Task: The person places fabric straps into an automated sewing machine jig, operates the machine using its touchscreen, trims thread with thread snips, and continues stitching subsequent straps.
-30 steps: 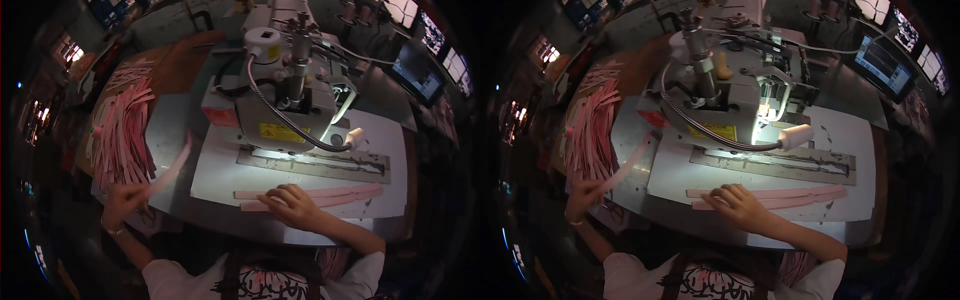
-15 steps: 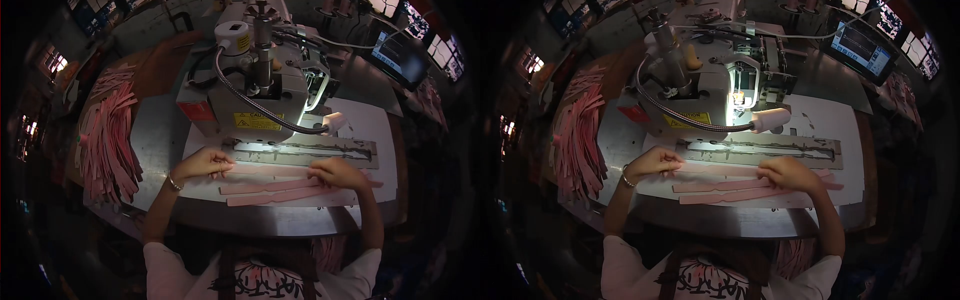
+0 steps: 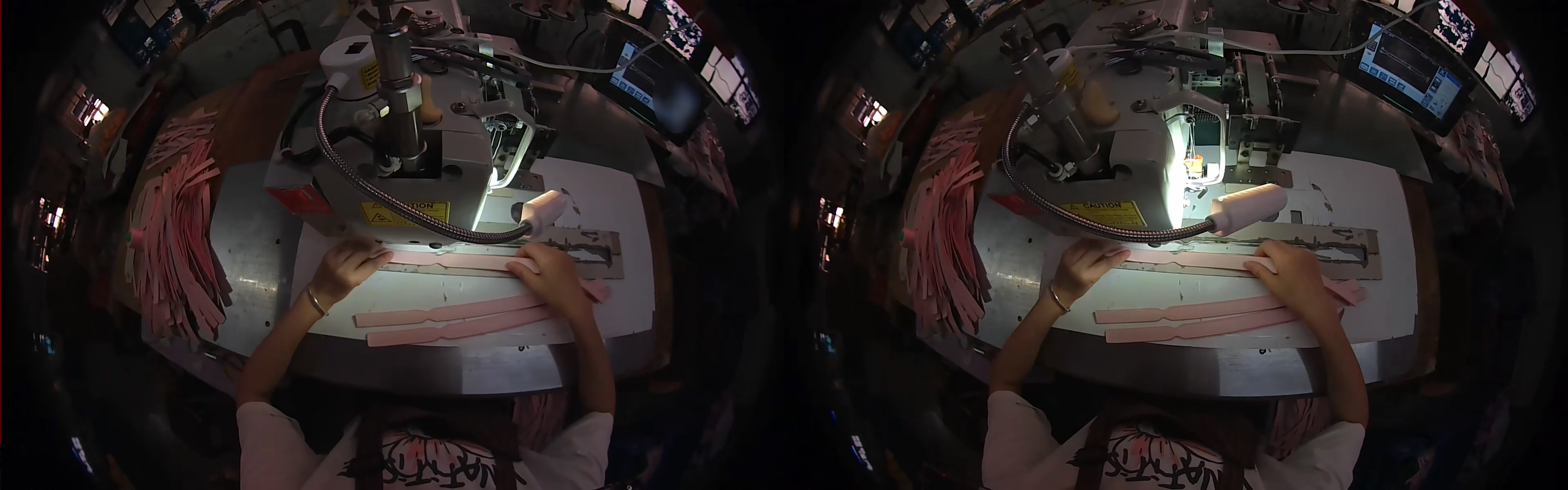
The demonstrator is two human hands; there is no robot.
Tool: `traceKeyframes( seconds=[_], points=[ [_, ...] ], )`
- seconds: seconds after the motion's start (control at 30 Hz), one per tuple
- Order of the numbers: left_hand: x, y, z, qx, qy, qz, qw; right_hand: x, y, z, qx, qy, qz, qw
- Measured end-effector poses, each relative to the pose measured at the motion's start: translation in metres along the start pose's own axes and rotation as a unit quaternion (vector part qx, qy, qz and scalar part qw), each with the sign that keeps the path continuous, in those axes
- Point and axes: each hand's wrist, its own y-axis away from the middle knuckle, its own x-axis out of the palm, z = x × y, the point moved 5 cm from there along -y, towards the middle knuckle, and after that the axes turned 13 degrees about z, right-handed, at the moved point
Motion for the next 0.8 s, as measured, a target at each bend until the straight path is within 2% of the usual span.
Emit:
traceKeyframes(
  seconds=[0.1, 0.13, 0.2, 0.27, 0.3, 0.43, 0.47, 0.6, 0.63, 0.77, 0.8],
  points=[
    [0.002, -0.001, -0.008, 0.03, -0.116, -0.005, 0.993, -0.003, 0.003, 0.009, -0.056, 0.054, -0.071, 0.994],
    [0.002, -0.001, -0.009, 0.03, -0.115, -0.005, 0.993, -0.006, 0.003, 0.008, -0.056, 0.054, -0.07, 0.994],
    [0.005, 0.003, 0.009, -0.139, 0.099, 0.038, 0.985, -0.01, 0.003, 0.002, -0.055, 0.012, -0.003, 0.998],
    [0.018, 0.014, 0.022, -0.297, 0.307, 0.081, 0.9, -0.01, 0.001, -0.003, -0.052, -0.032, 0.066, 0.996],
    [0.021, 0.015, 0.022, -0.299, 0.308, 0.082, 0.899, -0.011, -0.002, -0.004, -0.05, -0.033, 0.068, 0.996],
    [0.028, 0.014, 0.028, -0.264, 0.182, 0.008, 0.947, -0.012, -0.022, -0.016, 0.083, 0.02, 0.147, 0.985],
    [0.027, 0.013, 0.027, -0.265, 0.182, 0.007, 0.947, -0.013, -0.025, -0.016, 0.083, 0.021, 0.148, 0.985],
    [0.026, 0.01, 0.017, -0.266, 0.113, 0.124, 0.949, -0.012, -0.033, -0.018, 0.074, 0.027, 0.11, 0.991],
    [0.023, 0.008, 0.012, -0.267, 0.113, 0.124, 0.949, -0.012, -0.034, -0.02, 0.074, 0.027, 0.111, 0.991],
    [0.005, -0.004, -0.033, -0.136, -0.054, 0.135, 0.98, -0.008, -0.035, -0.031, 0.118, 0.01, 0.137, 0.983],
    [0.006, -0.001, -0.036, -0.139, -0.054, 0.135, 0.98, -0.006, -0.036, -0.032, 0.117, 0.011, 0.139, 0.983]
  ],
)
